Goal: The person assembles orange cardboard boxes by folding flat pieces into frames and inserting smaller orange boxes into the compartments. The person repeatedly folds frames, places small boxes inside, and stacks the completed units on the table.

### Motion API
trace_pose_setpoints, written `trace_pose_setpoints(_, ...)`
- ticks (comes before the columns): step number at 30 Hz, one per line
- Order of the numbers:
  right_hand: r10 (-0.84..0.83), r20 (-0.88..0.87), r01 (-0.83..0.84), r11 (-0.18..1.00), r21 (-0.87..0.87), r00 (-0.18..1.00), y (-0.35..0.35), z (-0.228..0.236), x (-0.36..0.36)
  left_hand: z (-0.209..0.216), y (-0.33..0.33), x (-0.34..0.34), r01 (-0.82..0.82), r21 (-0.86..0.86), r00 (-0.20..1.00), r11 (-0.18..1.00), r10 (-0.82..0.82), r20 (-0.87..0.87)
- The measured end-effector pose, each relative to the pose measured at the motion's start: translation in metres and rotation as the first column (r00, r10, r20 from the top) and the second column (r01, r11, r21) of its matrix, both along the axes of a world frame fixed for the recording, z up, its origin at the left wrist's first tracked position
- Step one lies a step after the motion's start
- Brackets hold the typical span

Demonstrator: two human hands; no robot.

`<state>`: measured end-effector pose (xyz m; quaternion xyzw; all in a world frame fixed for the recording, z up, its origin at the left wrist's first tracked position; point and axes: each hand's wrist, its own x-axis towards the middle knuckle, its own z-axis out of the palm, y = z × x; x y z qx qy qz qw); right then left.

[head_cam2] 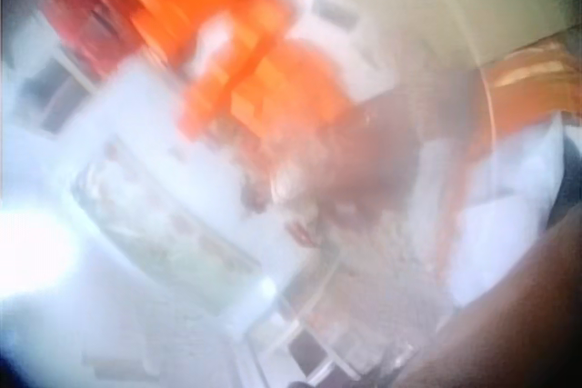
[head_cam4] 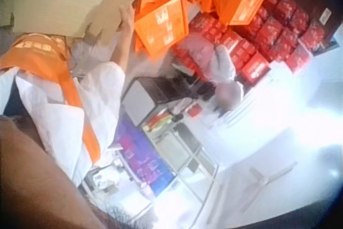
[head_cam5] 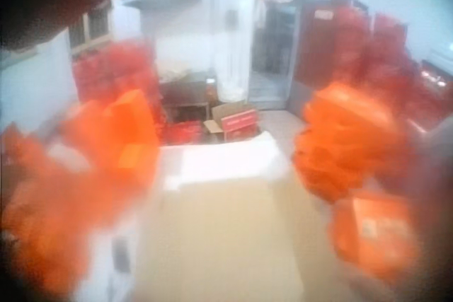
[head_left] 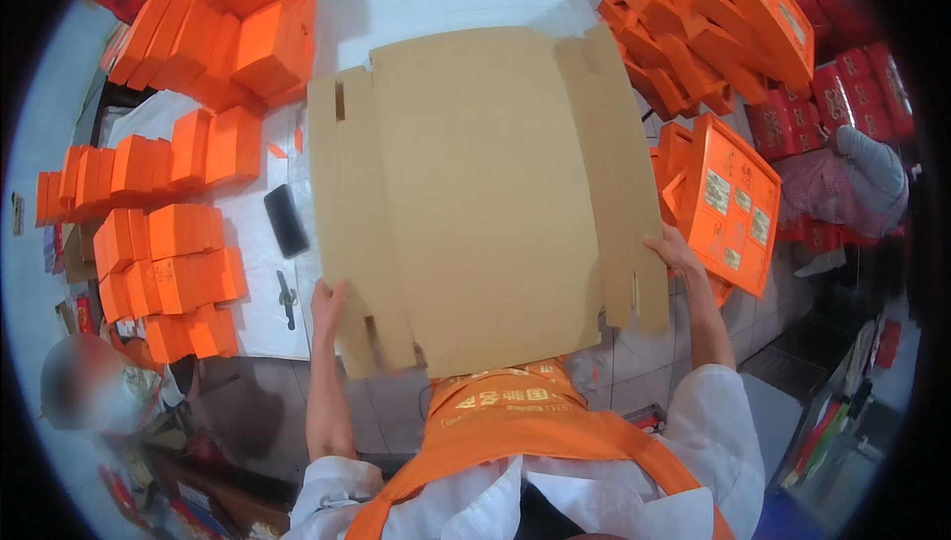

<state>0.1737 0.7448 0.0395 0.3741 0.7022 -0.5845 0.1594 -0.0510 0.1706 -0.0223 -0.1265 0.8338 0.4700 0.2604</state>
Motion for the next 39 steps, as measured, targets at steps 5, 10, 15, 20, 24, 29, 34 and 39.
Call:
trace_pose_setpoints(5,-0.109,-0.146,0.081,0.978,-0.190,0.983,-0.021,0.018,0.045,-0.035,-0.017,0.015,-0.075,0.033,0.978,0.997,0.080,-0.193)
trace_pose_setpoints(10,-0.337,-0.124,0.269,0.884,-0.382,0.933,-0.032,0.026,0.108,-0.052,-0.049,0.014,-0.146,0.110,0.987,0.983,0.153,-0.052)
trace_pose_setpoints(15,-0.386,-0.127,0.326,0.884,-0.336,0.914,-0.041,-0.003,0.110,-0.057,-0.068,0.022,-0.277,0.075,0.961,0.958,0.277,0.007)
trace_pose_setpoints(20,-0.367,-0.134,0.369,0.930,-0.011,0.921,-0.067,-0.048,0.102,-0.014,-0.060,0.022,0.270,-0.032,0.953,0.962,-0.271,-0.133)
trace_pose_setpoints(24,-0.199,-0.170,0.236,0.941,0.243,0.965,-0.074,-0.053,0.095,-0.016,-0.041,0.046,0.198,-0.247,0.887,0.949,-0.281,-0.366)
trace_pose_setpoints(29,-0.104,-0.141,0.159,0.872,0.464,0.984,-0.078,-0.057,0.087,-0.024,-0.027,0.062,0.020,-0.256,0.850,0.966,-0.151,-0.504)
trace_pose_setpoints(34,-0.089,-0.141,0.139,0.904,0.405,0.986,-0.054,-0.083,0.100,0.007,0.005,0.061,0.051,0.039,0.966,0.998,-0.040,-0.257)
trace_pose_setpoints(39,0.083,-0.150,-0.005,0.890,0.457,0.985,-0.064,-0.067,0.068,0.017,0.046,0.077,0.238,-0.152,0.964,0.959,-0.252,-0.082)
